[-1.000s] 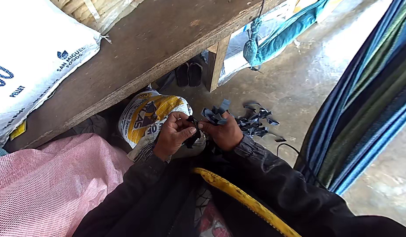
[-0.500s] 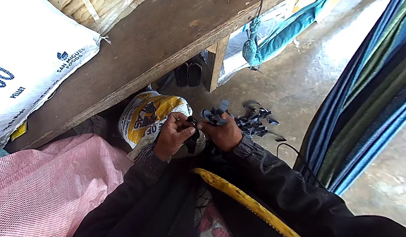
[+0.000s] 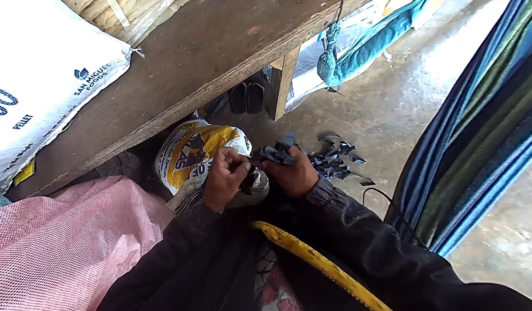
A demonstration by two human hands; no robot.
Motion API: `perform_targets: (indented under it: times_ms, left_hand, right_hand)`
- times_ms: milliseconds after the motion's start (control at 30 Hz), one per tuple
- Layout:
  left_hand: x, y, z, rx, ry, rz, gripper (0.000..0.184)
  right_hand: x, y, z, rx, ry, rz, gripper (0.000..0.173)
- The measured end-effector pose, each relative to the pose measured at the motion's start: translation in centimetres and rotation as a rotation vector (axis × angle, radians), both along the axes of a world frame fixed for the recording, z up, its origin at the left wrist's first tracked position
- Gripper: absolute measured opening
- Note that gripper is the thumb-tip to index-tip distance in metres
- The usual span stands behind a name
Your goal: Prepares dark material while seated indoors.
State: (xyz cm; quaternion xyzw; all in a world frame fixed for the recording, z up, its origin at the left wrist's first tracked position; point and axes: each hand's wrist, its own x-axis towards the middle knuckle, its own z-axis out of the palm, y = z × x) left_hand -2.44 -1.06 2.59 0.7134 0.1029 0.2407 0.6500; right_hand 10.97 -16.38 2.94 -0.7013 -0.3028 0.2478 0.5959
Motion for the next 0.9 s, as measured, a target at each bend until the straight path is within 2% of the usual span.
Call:
perform_targets:
  times_ms: [133,267,333,400,500,533,633,767,833,900]
  left_hand:
    - [-1.3,3.6,-0.2,0.088,0.096,0.271,0.027]
    - [-3.2,7.7,0.0,0.061,0.189,0.498,0.026]
    - [-3.6,9.0,0.0,0.043,0.211,0.556,0.024]
    - [-3.7,9.1,0.2,0.114,0.288,0.519,0.021]
    - [-2.3,7.2,1.0,0.373,0.430,0.355,0.031]
    - [-1.7,6.1,1.0,0.483,0.436,0.308,0.033]
    - [0.0,2.8,0.7,0.761,0.260,0.183,0.029]
    - [1.7,-0.1,0.9,0.968,0.013,0.020,0.031]
    - [2.3,-0.1,0.9,0.945,-0.052,0.006,0.027]
    - [2.7,0.2,1.1,0.813,-0.067,0.012,0.027]
  right_hand:
    - [3.2,-1.7,0.0,0.109,0.036,-0.172,0.033]
    - [6.5,-4.8,2.0,0.069,0.083,-0.317,0.019]
    - [7.1,-5.5,3.0,0.120,0.157,-0.327,0.012]
    - [7.3,-5.8,3.2,0.193,0.258,-0.243,0.016]
    - [6.6,-4.8,2.6,0.263,0.382,-0.024,0.027]
    - [6.0,-4.1,2.4,0.283,0.427,0.029,0.032]
    - [4.1,-2.2,2.0,0.290,0.521,0.109,0.040]
    - [1.7,-0.6,2.0,0.125,0.413,0.029,0.028]
    - [0.9,-0.1,1.5,0.083,0.311,-0.021,0.016]
    - [0.8,-0.1,1.1,0.017,0.179,-0.029,0.008]
